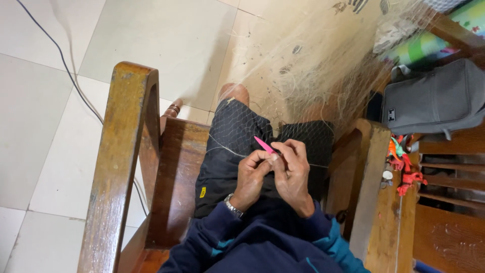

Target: Repairing a fishing net using a netting needle

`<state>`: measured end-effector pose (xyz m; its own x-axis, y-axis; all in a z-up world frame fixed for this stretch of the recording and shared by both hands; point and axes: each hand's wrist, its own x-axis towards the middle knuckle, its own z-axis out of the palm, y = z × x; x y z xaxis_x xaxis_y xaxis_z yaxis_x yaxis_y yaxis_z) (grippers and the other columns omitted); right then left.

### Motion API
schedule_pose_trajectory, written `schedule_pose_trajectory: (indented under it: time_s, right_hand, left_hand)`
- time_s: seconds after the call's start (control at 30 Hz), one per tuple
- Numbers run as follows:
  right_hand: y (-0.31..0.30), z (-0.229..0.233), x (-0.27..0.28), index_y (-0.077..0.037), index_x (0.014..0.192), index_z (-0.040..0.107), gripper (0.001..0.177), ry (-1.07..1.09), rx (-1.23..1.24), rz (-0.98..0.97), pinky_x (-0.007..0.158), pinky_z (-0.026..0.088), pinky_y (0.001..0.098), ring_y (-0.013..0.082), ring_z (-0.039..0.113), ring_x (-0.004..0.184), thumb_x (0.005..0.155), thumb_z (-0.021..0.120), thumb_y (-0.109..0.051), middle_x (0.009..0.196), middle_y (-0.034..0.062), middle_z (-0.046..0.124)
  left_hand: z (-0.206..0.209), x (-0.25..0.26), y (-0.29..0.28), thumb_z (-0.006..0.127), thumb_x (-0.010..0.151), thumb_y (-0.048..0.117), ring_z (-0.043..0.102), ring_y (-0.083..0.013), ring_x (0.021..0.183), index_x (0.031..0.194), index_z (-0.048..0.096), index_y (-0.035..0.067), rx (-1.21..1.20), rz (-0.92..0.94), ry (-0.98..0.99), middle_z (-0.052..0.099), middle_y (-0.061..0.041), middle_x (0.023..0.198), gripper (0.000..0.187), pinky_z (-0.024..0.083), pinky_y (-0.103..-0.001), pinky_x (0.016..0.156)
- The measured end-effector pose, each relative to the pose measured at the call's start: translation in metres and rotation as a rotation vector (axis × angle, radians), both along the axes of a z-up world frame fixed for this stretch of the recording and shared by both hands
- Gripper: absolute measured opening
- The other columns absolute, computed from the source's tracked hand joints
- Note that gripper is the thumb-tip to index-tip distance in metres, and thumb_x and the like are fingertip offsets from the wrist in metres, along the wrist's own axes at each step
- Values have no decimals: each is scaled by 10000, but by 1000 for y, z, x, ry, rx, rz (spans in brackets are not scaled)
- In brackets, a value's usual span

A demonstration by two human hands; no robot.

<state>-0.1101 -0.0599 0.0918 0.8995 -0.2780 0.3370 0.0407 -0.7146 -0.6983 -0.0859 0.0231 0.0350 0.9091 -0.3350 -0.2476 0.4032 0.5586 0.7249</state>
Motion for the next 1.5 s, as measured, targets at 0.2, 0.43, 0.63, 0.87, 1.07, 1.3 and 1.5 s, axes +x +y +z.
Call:
schedule_pose_trajectory:
  time_s: [0.2, 0.43, 0.63, 0.87, 1.07, 1.3, 1.5]
  right_hand:
    - [-8, -20, -7, -37, 1047, 635, 263, -60, -195, 16, 638, 509, 364, 336, 593, 796, 883, 437, 17, 970, 147, 507]
    - [-7, -26, -11, -42, 1077, 614, 275, -70, -275, 7, 679, 524, 363, 320, 598, 842, 883, 428, 18, 1003, 146, 504]
    - [-4, -22, -11, -35, 1068, 608, 270, -62, -244, -16, 704, 516, 374, 336, 594, 856, 879, 428, 33, 1007, 153, 499]
    - [4, -4, 5, -52, 970, 647, 141, -23, -48, 28, 680, 495, 364, 293, 563, 791, 870, 552, -79, 934, 129, 493]
    - [-2, 25, 18, -123, 814, 674, 22, -7, -156, 96, 709, 421, 340, 249, 496, 756, 803, 658, -111, 860, 72, 498]
    - [4, 92, 64, -85, 839, 622, 65, -4, 128, 388, 633, 469, 330, 215, 577, 614, 855, 569, -50, 670, 82, 605]
    - [76, 91, 9, -17, 934, 461, 161, 267, 211, 1126, 518, 319, 387, 277, 434, 575, 827, 344, 6, 767, 135, 425]
  left_hand:
    - [-2, -2, -4, 597, 707, -67, 510, -81, 544, 693, 615, -10, 9, 19, 5, 567, -88, 563, 61, 409, -173, 512]
    - [-8, -6, -7, 591, 701, -75, 481, -71, 522, 690, 611, -23, -19, 38, 47, 525, -76, 553, 56, 398, -182, 497]
    - [-9, -9, -8, 594, 726, -65, 475, -78, 520, 710, 612, -29, -34, 30, 59, 521, -73, 561, 43, 379, -172, 491]
    - [1, -1, 1, 593, 728, -71, 438, -43, 565, 737, 638, 16, 68, -9, -91, 516, 0, 596, 98, 421, -193, 533]
    - [-26, -5, -6, 613, 758, -48, 461, -82, 634, 714, 625, 33, 165, -19, -255, 565, -36, 636, 93, 444, -236, 594]
    - [-11, -5, -5, 599, 757, -1, 563, -97, 624, 742, 610, 23, 102, -75, -32, 629, -79, 607, 30, 449, -204, 601]
    - [-25, -6, -2, 600, 801, 107, 618, -160, 631, 755, 567, 74, 88, -123, -23, 530, -12, 671, 66, 480, -241, 618]
